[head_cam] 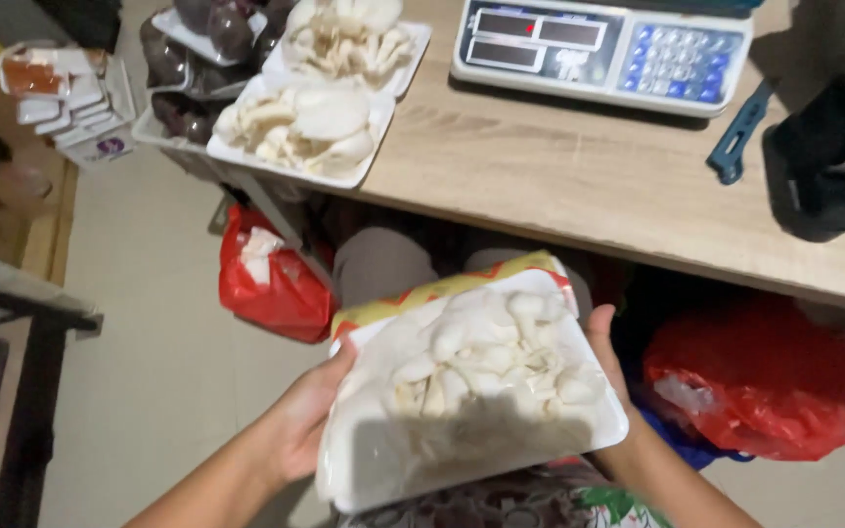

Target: The person weighs white mushrooms on a digital scale, places them onto a white tray, and then wraps the tray with plastic film and seals it with tape.

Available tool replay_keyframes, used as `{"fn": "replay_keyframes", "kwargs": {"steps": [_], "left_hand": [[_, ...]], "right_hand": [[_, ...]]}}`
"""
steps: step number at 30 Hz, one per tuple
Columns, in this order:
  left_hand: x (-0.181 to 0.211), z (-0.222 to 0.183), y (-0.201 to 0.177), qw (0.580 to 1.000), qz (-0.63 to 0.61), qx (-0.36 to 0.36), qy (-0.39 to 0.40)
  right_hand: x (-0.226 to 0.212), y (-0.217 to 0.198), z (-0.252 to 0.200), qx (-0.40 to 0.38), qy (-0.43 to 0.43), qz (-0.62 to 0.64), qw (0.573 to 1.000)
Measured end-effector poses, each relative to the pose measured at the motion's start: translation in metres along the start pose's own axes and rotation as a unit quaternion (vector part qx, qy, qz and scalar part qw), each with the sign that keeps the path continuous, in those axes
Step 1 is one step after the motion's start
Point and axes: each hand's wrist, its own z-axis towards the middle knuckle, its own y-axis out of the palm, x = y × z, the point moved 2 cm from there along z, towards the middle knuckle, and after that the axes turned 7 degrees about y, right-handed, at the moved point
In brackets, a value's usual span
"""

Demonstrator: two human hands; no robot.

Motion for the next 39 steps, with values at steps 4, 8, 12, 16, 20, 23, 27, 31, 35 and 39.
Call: {"fn": "replay_keyframes", "kwargs": {"steps": [4,8,12,16,20,23,27,31,35,39], "left_hand": [[-0.008,-0.006,-0.008,1.000,0.017,-0.016,-0.021],[-0.014,-0.005,-0.017,0.999,0.028,0.042,-0.020],[-0.018,-0.009,-0.011,1.000,0.015,0.001,-0.022],[-0.026,0.008,-0.026,0.998,0.028,0.026,-0.041],[-0.030,0.009,-0.025,0.998,0.024,0.010,-0.054],[-0.028,0.003,-0.019,0.998,0.030,0.025,-0.044],[-0.025,-0.008,-0.011,0.999,0.021,0.001,-0.036],[-0.018,-0.017,0.002,0.998,-0.026,-0.023,-0.044],[-0.007,-0.049,0.047,0.999,0.008,-0.029,0.030],[0.005,-0.020,0.069,0.986,0.115,-0.102,0.063]], "right_hand": [[0.000,0.001,0.008,0.069,0.036,-0.071,0.994],[-0.009,-0.009,0.012,0.153,0.087,-0.203,0.963],[-0.018,-0.035,-0.007,0.232,0.127,-0.339,0.903],[-0.029,-0.063,-0.032,0.285,0.148,-0.425,0.847],[-0.071,-0.018,-0.045,0.391,0.180,-0.510,0.745],[-0.071,-0.017,-0.028,0.369,0.055,-0.385,0.844],[-0.065,-0.020,-0.021,0.296,-0.102,-0.169,0.934],[-0.098,-0.007,-0.019,0.324,-0.158,-0.098,0.928],[-0.108,0.008,-0.030,0.365,-0.197,0.026,0.910],[-0.158,0.026,-0.065,0.458,-0.244,-0.032,0.854]]}}
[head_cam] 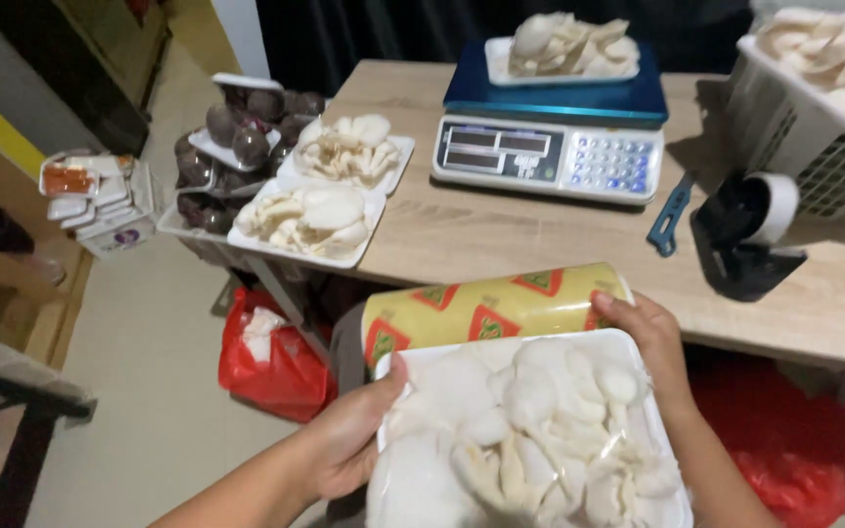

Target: The person weighs white mushrooms on a digital scale, places them onto a white tray, and then wraps the tray with plastic film and seals it with tape.

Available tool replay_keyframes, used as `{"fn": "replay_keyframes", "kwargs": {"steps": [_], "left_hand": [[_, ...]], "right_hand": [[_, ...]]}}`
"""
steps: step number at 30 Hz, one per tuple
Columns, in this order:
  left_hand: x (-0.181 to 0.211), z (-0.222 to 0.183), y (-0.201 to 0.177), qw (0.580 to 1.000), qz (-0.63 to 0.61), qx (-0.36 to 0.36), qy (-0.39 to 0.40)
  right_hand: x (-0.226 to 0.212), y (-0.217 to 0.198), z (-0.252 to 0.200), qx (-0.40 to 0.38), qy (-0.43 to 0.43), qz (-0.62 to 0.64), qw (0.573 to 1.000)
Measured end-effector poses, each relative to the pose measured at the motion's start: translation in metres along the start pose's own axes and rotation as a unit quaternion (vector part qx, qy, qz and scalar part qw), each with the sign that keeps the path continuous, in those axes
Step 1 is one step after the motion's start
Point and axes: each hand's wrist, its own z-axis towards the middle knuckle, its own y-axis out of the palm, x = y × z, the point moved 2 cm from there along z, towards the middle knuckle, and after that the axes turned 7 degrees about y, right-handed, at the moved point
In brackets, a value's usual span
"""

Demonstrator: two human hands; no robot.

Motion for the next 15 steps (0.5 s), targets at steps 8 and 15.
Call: {"fn": "replay_keyframes", "kwargs": {"steps": [8,15], "left_hand": [[0.034,0.132,0.000,0.992,0.064,-0.104,-0.022],[0.055,0.142,0.026,0.989,0.112,-0.085,-0.043]], "right_hand": [[-0.036,-0.019,0.084,0.095,-0.038,0.062,0.993],[-0.043,-0.006,0.123,0.026,0.097,0.238,0.966]]}}
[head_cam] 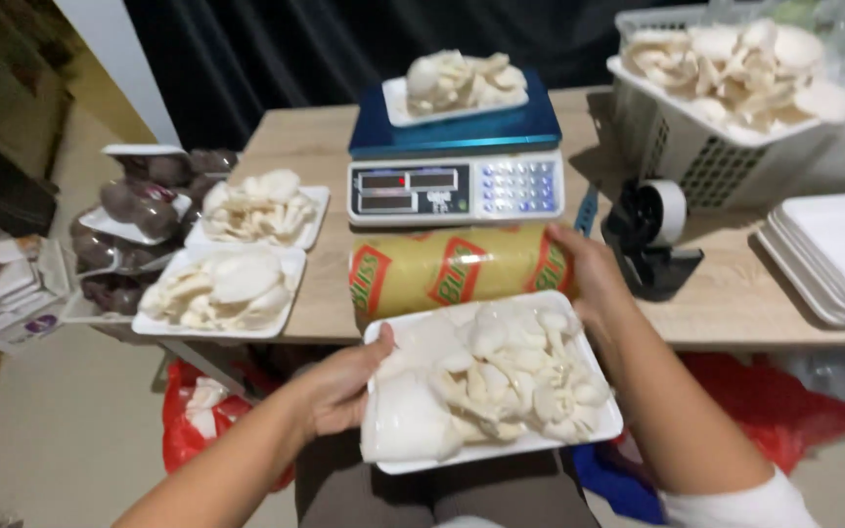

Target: The person weighs white mushrooms on a digital scale, places them onto a white tray, and then wraps the tray with plastic film and seals it with tape.

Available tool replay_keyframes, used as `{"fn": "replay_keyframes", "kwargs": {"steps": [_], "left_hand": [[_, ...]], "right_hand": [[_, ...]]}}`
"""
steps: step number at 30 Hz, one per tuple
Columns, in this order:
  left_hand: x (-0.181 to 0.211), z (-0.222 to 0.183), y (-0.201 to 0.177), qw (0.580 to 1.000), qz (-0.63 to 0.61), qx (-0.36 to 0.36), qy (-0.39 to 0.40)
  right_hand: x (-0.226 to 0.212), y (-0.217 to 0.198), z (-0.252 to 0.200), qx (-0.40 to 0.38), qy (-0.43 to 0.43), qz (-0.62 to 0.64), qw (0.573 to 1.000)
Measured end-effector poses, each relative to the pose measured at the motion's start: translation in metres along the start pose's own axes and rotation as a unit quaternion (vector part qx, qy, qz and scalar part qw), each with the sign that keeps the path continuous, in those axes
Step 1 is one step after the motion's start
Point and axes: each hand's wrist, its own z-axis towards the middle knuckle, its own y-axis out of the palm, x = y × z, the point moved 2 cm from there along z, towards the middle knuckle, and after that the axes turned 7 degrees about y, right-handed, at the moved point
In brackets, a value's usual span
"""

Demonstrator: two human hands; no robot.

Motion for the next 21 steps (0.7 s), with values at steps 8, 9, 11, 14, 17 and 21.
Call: {"fn": "replay_keyframes", "kwargs": {"steps": [8,9,11,14,17,21], "left_hand": [[0.008,0.010,0.002,0.998,0.050,0.028,-0.003],[0.005,0.013,-0.002,0.999,0.042,0.032,-0.006],[0.004,0.015,-0.004,0.999,0.033,0.029,-0.011],[-0.005,0.014,-0.009,0.999,0.019,0.030,-0.032],[-0.015,0.015,-0.016,0.998,0.018,0.038,-0.052],[-0.020,0.011,-0.019,0.999,-0.011,0.025,-0.029]], "right_hand": [[-0.021,-0.061,-0.057,-0.037,-0.024,-0.179,0.983],[-0.020,-0.075,-0.075,-0.018,-0.087,-0.198,0.976],[0.012,-0.126,-0.080,-0.043,-0.027,-0.164,0.985],[0.051,-0.119,-0.096,-0.047,0.161,-0.078,0.983],[0.066,-0.066,-0.117,-0.051,0.296,0.034,0.953],[0.048,-0.026,-0.110,-0.101,0.305,0.058,0.945]]}}
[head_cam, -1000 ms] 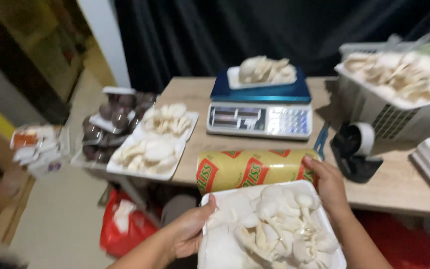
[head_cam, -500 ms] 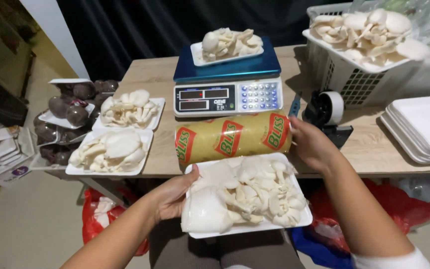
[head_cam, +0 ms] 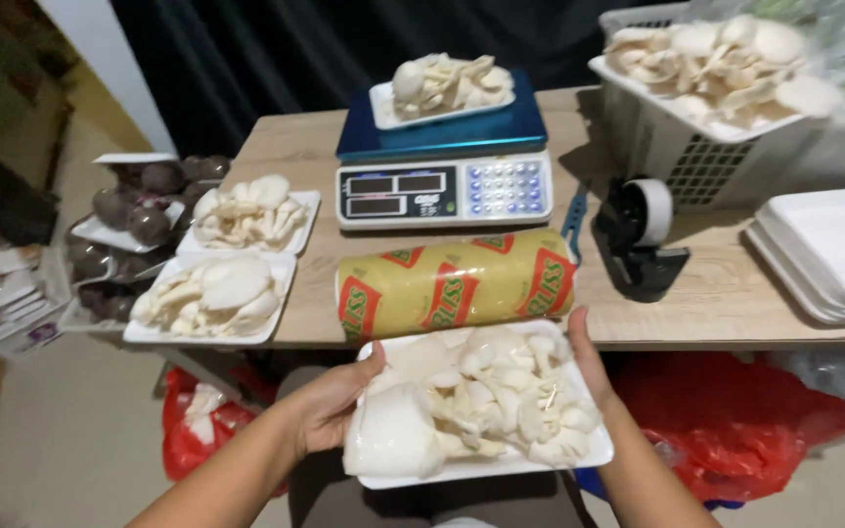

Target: The person weighs white mushrooms on a digital scale, places them onto a white tray, and then wraps the tray with plastic film and seals it with tape.

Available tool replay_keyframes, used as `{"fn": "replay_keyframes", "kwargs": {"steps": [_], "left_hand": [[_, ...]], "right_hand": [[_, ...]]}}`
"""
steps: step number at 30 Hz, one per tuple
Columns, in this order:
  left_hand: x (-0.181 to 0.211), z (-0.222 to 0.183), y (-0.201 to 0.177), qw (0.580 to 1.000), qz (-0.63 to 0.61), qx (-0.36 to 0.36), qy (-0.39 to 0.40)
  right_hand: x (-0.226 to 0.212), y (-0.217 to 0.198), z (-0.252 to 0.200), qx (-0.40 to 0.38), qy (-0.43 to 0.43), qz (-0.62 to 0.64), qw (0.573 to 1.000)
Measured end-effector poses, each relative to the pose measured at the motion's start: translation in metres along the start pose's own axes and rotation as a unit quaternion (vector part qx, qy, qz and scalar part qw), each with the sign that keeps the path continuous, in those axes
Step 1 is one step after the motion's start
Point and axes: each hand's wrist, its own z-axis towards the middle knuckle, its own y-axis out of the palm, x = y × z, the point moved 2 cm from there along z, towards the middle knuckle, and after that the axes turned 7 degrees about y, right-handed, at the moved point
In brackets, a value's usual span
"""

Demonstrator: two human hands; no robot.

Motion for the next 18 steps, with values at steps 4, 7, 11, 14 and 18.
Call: {"fn": "replay_keyframes", "kwargs": {"steps": [4,7,11,14,18], "left_hand": [[-0.002,-0.023,0.018,1.000,-0.011,0.004,0.005],[-0.012,-0.012,0.011,0.999,0.017,0.025,-0.023],[-0.008,-0.003,0.015,0.999,0.011,0.022,-0.021],[-0.002,-0.031,0.030,1.000,-0.023,0.005,0.020],[0.012,-0.065,0.004,0.969,0.094,0.128,0.191]], "right_hand": [[-0.005,0.014,0.011,-0.012,0.013,-0.030,0.999],[-0.010,0.014,0.011,-0.018,0.010,-0.058,0.998],[-0.035,-0.014,0.031,-0.065,0.031,-0.086,0.994],[-0.041,-0.034,0.046,-0.076,0.066,-0.091,0.991],[-0.037,-0.027,0.043,0.004,-0.031,-0.104,0.994]]}}
